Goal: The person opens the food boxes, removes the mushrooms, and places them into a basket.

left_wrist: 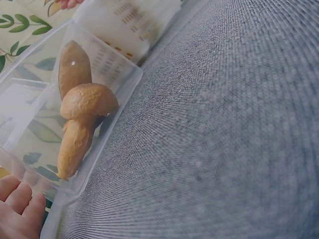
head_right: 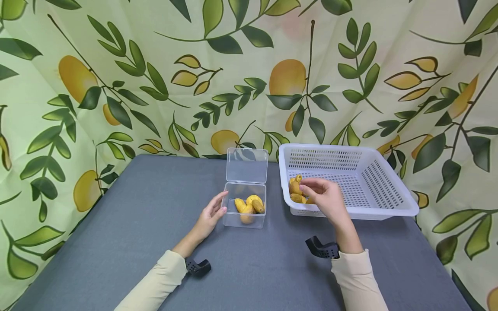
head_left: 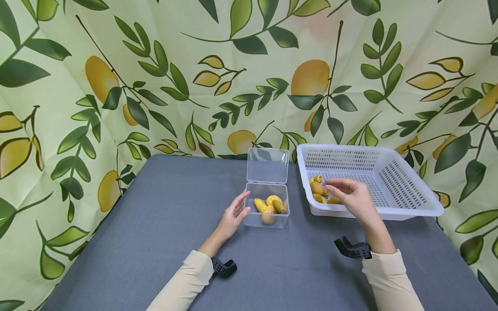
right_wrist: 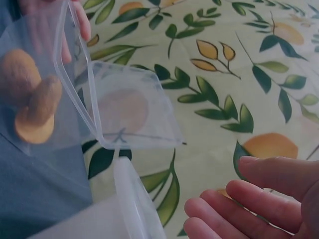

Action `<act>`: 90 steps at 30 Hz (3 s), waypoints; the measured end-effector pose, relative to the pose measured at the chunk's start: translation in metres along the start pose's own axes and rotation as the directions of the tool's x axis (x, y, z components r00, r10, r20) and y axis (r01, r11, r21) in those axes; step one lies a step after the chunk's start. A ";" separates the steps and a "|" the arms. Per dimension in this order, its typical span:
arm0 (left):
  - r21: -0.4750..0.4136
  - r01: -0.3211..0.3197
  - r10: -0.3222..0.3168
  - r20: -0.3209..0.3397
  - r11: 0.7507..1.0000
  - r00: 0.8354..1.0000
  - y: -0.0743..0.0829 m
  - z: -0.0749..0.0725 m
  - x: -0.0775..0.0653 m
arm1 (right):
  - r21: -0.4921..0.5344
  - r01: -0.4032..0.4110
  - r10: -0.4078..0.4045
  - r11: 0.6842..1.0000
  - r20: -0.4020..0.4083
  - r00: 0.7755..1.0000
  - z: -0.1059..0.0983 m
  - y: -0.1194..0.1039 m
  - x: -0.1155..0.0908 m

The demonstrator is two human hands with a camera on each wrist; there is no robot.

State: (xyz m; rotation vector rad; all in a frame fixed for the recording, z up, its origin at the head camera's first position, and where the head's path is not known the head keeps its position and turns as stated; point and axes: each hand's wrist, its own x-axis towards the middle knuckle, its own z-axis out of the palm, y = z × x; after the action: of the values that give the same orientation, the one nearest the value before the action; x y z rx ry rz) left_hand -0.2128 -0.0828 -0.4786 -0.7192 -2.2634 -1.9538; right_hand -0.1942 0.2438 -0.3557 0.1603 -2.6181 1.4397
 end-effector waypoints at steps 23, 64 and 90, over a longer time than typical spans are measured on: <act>0.006 0.007 -0.007 0.005 1.000 1.000 0.000 0.000 -0.001 | 0.020 0.088 -0.090 0.996 0.134 0.987 0.055 -0.020 0.003; 0.032 0.001 -0.001 0.014 0.999 1.000 0.000 0.000 0.000 | -0.197 0.118 -0.026 0.973 0.416 0.909 0.130 -0.043 0.023; -0.020 0.027 -0.027 0.012 0.999 1.000 0.000 0.000 0.000 | -0.149 0.171 -0.094 0.974 0.418 0.903 0.130 -0.037 0.022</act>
State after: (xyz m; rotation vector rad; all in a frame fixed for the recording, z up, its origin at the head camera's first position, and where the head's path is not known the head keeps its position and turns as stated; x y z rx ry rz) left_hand -0.2124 -0.0827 -0.4789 -0.7082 -2.2753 -1.9918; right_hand -0.2198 0.1137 -0.3899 0.6750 -2.9760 1.2192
